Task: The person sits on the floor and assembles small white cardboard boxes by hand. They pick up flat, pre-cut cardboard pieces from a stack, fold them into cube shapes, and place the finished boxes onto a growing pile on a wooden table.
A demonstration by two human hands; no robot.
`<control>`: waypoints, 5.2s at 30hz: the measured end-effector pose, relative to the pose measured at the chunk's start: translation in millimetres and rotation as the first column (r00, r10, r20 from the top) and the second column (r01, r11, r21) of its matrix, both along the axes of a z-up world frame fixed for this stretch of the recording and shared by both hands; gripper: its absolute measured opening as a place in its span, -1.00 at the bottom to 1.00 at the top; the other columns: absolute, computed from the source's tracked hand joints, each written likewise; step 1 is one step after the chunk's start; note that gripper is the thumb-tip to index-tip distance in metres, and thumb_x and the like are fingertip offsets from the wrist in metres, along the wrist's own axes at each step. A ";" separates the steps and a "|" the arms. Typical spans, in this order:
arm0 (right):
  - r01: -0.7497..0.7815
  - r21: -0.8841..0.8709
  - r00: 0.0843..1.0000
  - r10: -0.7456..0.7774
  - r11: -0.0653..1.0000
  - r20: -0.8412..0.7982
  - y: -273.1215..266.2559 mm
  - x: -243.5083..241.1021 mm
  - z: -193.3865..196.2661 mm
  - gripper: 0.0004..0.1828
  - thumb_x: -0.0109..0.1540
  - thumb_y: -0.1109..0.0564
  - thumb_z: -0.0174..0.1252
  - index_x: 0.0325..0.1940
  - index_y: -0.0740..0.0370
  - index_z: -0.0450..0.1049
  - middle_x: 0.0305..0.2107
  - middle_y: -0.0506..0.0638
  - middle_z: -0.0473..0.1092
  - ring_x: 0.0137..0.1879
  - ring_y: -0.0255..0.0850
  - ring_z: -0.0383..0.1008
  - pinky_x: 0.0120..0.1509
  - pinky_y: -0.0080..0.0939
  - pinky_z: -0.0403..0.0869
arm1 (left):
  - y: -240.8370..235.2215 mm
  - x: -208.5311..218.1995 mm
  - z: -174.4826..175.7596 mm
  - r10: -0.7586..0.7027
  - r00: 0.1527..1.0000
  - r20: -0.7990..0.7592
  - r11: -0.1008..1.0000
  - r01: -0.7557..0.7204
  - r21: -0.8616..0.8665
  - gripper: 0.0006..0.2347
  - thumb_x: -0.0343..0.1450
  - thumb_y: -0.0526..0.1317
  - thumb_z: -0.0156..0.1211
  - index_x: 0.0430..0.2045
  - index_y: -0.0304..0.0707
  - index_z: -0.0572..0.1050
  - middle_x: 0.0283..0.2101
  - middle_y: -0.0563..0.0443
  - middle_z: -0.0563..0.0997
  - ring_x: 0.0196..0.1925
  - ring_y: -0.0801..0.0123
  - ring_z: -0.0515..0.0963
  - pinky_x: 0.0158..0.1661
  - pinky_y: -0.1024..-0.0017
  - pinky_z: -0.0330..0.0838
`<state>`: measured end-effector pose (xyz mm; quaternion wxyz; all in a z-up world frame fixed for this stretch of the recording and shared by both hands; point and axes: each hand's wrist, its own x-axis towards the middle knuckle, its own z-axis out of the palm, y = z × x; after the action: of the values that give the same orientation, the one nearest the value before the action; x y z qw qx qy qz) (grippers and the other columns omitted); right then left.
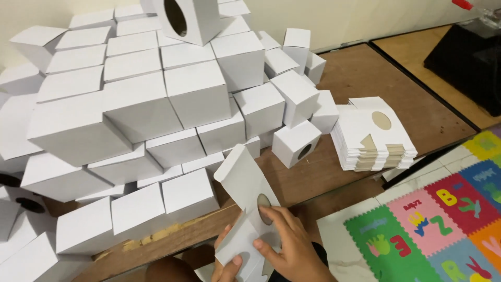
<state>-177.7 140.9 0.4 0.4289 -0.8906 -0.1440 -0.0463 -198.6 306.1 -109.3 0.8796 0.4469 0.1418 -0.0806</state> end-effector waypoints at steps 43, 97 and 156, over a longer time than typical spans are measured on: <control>0.103 0.502 0.969 0.027 0.859 -0.245 -78.8 56.9 -16.5 -0.73 0.15 0.24 0.15 -0.09 0.38 0.37 -0.48 0.10 0.44 -0.32 -0.25 0.39 -0.22 -0.14 0.49 | 28.0 57.9 113.1 -0.327 0.895 0.304 0.859 0.146 0.491 -0.52 0.45 -0.20 -0.14 0.28 -0.36 0.03 0.25 -0.34 0.28 0.25 -0.08 0.30 0.12 -0.04 0.22; -0.137 0.353 0.937 0.237 0.926 -0.257 -44.2 67.0 39.3 -0.02 0.07 0.05 0.18 0.46 0.28 -0.16 -0.08 0.25 0.39 -0.04 -0.04 0.46 0.01 -0.01 0.49 | 0.6 89.2 209.5 -0.616 0.613 0.495 0.608 -0.029 0.793 -0.57 0.23 -0.04 0.18 -0.20 -0.47 0.49 -0.22 -0.41 0.60 -0.13 -0.28 0.58 -0.13 -0.04 0.47; -0.218 -0.054 0.963 0.205 0.975 -0.172 -63.2 90.9 68.9 -0.19 0.12 -0.05 0.16 0.37 0.22 0.05 -0.03 0.21 0.30 -0.01 0.02 0.40 -0.04 0.04 0.41 | -1.3 118.6 168.5 -0.724 0.588 0.360 0.558 0.191 0.808 -0.92 0.39 -0.27 0.01 -0.40 -0.27 0.44 -0.45 -0.12 0.47 -0.20 0.19 0.46 -0.04 0.14 0.31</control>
<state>-86.8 77.7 69.2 0.4094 -0.8858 -0.2037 0.0791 -80.0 304.8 59.2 0.5705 0.7601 -0.2935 -0.1025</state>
